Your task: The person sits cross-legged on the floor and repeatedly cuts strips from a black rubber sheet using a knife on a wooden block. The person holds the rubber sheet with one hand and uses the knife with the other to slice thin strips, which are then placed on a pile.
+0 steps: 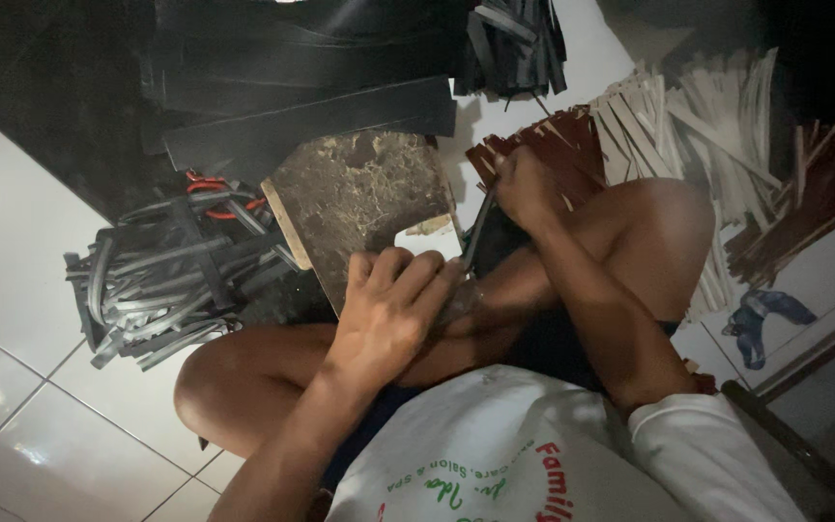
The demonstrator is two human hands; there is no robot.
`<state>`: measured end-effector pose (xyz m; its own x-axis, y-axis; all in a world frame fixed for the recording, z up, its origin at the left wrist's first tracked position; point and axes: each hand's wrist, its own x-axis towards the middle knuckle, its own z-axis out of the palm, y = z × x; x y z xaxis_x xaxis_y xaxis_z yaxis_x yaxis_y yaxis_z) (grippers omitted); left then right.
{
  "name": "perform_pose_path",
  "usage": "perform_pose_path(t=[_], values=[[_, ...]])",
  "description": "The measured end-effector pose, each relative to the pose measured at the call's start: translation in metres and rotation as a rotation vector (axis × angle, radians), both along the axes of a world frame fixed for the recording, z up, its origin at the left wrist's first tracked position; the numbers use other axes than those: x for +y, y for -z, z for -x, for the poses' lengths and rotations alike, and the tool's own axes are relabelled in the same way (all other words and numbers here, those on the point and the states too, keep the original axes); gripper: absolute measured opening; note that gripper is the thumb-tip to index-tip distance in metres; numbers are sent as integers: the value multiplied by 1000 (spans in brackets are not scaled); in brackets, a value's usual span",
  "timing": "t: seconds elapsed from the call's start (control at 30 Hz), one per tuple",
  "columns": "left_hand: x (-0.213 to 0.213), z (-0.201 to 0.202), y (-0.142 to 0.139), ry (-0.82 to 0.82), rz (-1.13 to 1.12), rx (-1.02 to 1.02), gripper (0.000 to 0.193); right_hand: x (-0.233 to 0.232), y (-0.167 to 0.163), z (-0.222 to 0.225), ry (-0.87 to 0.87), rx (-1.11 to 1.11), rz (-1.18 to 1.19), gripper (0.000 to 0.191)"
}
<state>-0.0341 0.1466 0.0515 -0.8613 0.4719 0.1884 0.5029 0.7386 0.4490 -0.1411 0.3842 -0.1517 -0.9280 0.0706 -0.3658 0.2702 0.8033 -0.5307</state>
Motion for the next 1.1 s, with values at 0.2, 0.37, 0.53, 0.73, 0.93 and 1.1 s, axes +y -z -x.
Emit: perform_pose_path(t=[0.2, 0.37, 0.53, 0.73, 0.93, 1.1], values=[[11, 0, -2, -45, 39, 25, 33, 9, -16, 11, 40, 13, -72, 31], [34, -4, -4, -206, -36, 49, 24, 66, -54, 25, -22, 331, -182, 28], [51, -8, -15, -354, -102, 6, 27, 132, -159, 21, 298, 188, 539, 29], [20, 4, -34, -373, -350, -158, 16, 96, -243, 19, -86, 380, 1021, 11], [-105, 63, -71, -537, -481, -408, 21, 28, -260, 95, -245, 413, 1110, 10], [-173, 128, -85, -604, -520, -76, 17, -32, -242, 151, -293, 429, 821, 20]])
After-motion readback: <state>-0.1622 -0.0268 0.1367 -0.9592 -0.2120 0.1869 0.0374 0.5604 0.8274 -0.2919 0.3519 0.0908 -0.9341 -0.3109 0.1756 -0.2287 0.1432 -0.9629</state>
